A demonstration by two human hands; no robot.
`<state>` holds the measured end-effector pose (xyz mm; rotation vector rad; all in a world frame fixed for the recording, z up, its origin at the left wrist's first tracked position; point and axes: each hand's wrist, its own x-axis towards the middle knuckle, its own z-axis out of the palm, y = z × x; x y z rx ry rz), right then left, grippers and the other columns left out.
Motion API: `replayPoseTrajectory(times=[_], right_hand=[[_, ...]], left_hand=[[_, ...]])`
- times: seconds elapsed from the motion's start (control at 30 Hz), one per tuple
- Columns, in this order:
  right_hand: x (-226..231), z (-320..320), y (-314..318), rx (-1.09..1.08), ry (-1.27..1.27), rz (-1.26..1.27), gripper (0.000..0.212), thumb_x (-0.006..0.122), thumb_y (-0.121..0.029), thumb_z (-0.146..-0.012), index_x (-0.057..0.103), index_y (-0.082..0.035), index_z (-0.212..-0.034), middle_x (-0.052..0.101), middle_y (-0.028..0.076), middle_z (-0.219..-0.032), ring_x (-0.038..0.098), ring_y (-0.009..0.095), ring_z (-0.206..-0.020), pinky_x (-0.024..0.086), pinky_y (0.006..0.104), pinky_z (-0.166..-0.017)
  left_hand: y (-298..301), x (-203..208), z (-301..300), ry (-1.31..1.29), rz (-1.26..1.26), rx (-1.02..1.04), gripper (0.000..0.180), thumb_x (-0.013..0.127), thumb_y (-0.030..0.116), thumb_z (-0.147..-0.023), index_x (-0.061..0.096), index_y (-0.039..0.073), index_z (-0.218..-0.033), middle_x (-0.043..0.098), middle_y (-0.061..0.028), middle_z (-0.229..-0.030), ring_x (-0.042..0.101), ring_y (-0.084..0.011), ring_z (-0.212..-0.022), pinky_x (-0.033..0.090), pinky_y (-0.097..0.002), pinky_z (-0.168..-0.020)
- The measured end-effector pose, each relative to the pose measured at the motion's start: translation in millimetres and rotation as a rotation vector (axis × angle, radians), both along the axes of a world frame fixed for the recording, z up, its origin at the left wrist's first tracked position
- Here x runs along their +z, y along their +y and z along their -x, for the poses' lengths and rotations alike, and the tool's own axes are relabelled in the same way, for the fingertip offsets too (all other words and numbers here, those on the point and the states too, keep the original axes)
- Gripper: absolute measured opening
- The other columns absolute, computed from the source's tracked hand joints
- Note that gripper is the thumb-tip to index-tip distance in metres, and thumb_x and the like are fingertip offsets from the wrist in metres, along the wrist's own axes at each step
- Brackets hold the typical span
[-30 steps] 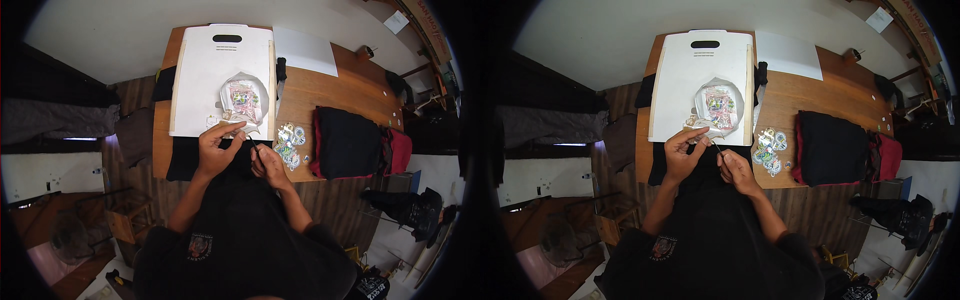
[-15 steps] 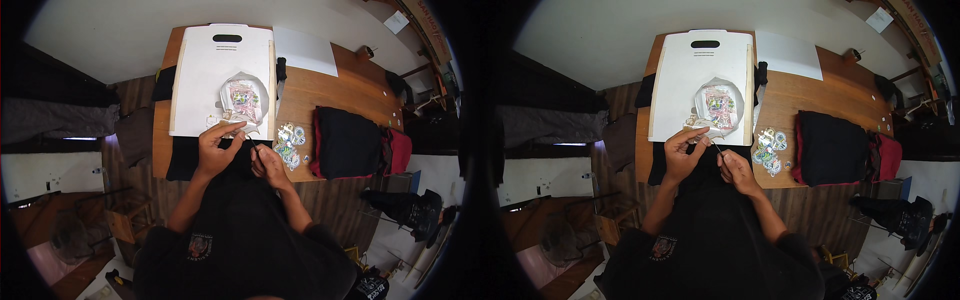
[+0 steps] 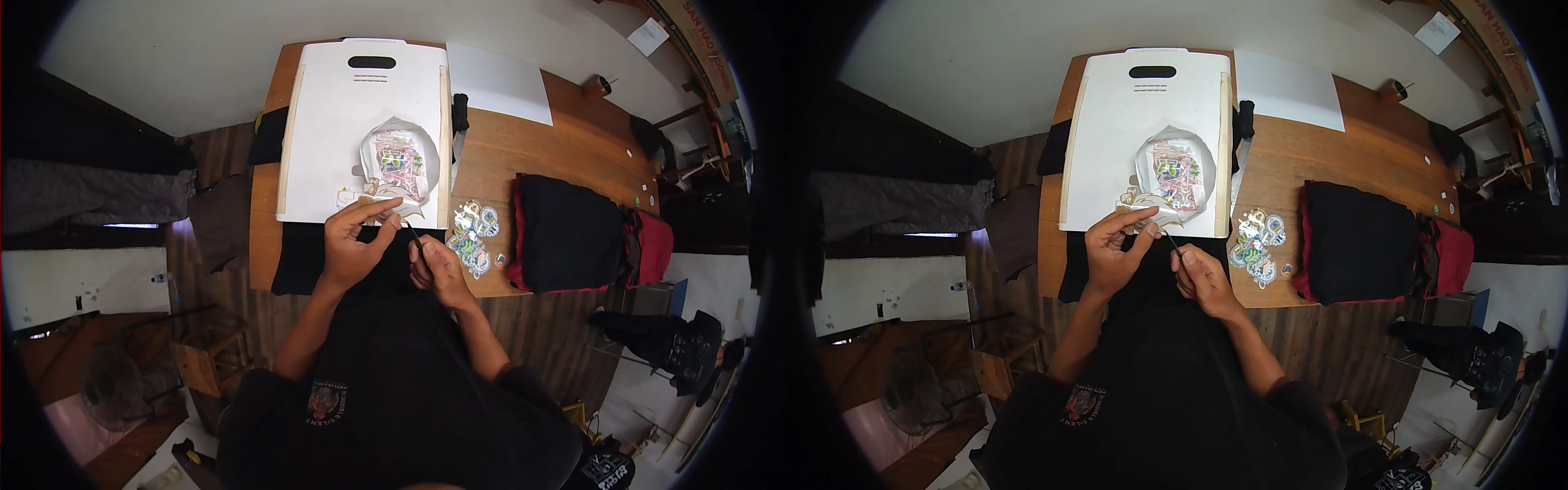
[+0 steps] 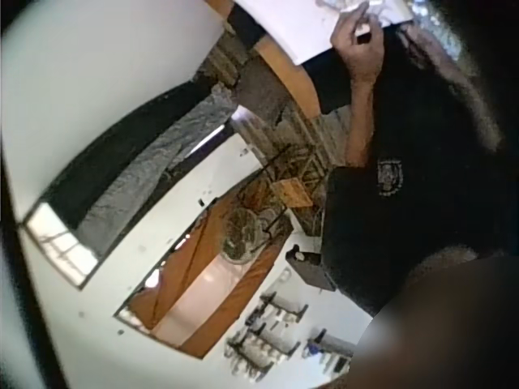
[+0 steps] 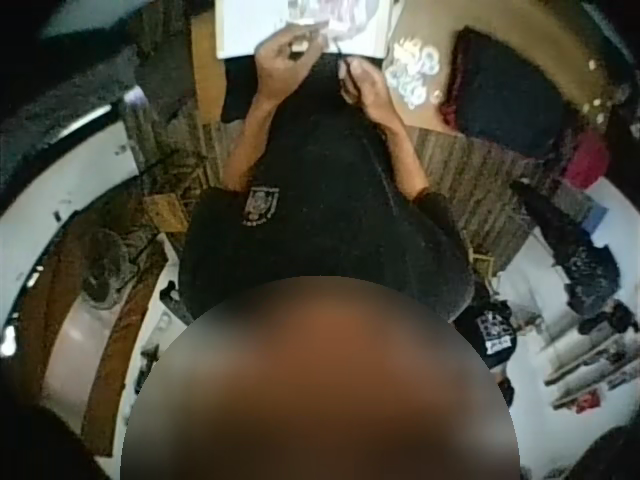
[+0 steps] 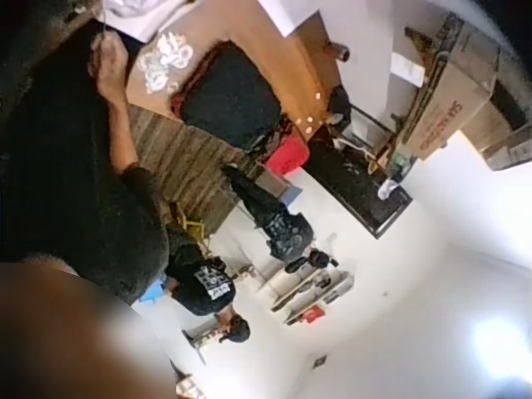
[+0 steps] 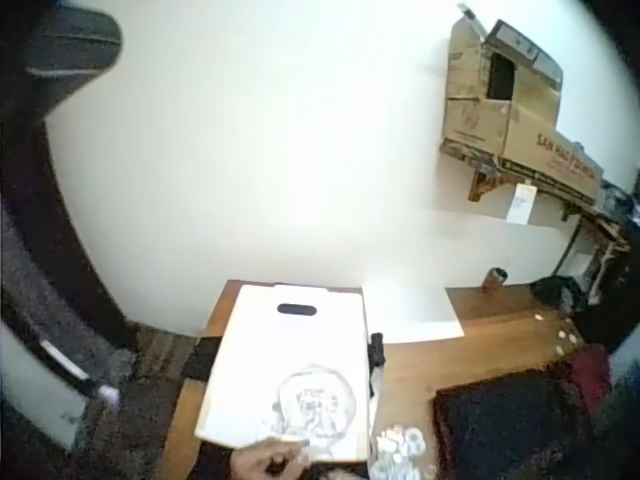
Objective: Cutting out individual patches from a sheet using scissors on a production table.
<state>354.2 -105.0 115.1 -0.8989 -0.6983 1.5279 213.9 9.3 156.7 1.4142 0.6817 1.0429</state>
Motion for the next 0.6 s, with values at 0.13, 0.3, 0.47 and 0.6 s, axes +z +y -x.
replayPoseTrajectory(times=[0.13,0.3,0.47,0.6], right_hand=[[-3.3,-0.6,-0.6,-0.017,0.007,0.004,0.036,0.038,-0.035,-0.106,0.049,-0.003,-0.096,0.031,-0.005,-0.058,0.025,0.004,-0.046,0.022,0.0217,-0.044],[-1.9,-2.2,0.4,-0.003,0.002,0.001,0.036,0.038,-0.036,-0.105,0.049,-0.003,-0.096,0.03,-0.005,-0.058,0.025,0.004,-0.046,0.023,0.0215,-0.044],[-0.5,-2.3,0.3,0.002,-0.01,-0.001,0.036,0.038,-0.036,-0.105,0.05,-0.003,-0.096,0.03,-0.005,-0.058,0.025,0.004,-0.046,0.023,0.0211,-0.045],[-2.2,-3.0,0.7,0.009,-0.009,-0.01,0.036,0.038,-0.036,-0.105,0.05,-0.003,-0.096,0.03,-0.005,-0.058,0.025,0.004,-0.047,0.023,0.0209,-0.045]], left_hand=[[0.4,-0.8,-0.3,-0.008,-0.001,0.001,0.025,0.066,-0.008,-0.085,0.068,-0.005,-0.11,0.067,-0.0097,-0.092,0.065,-0.0113,-0.082,0.051,-0.0214,-0.074],[1.1,-1.4,-0.5,-0.011,0.001,-0.002,0.025,0.066,-0.008,-0.084,0.068,-0.005,-0.11,0.067,-0.0096,-0.092,0.065,-0.0113,-0.082,0.051,-0.0213,-0.074],[0.9,-0.5,-1.3,-0.007,0.0,-0.009,0.025,0.067,-0.008,-0.084,0.069,-0.005,-0.11,0.067,-0.0092,-0.091,0.065,-0.0109,-0.082,0.05,-0.0211,-0.074],[1.1,-1.2,-0.5,0.006,-0.009,-0.008,0.025,0.067,-0.007,-0.084,0.069,-0.004,-0.109,0.067,-0.0089,-0.091,0.065,-0.0107,-0.082,0.05,-0.0211,-0.075]])
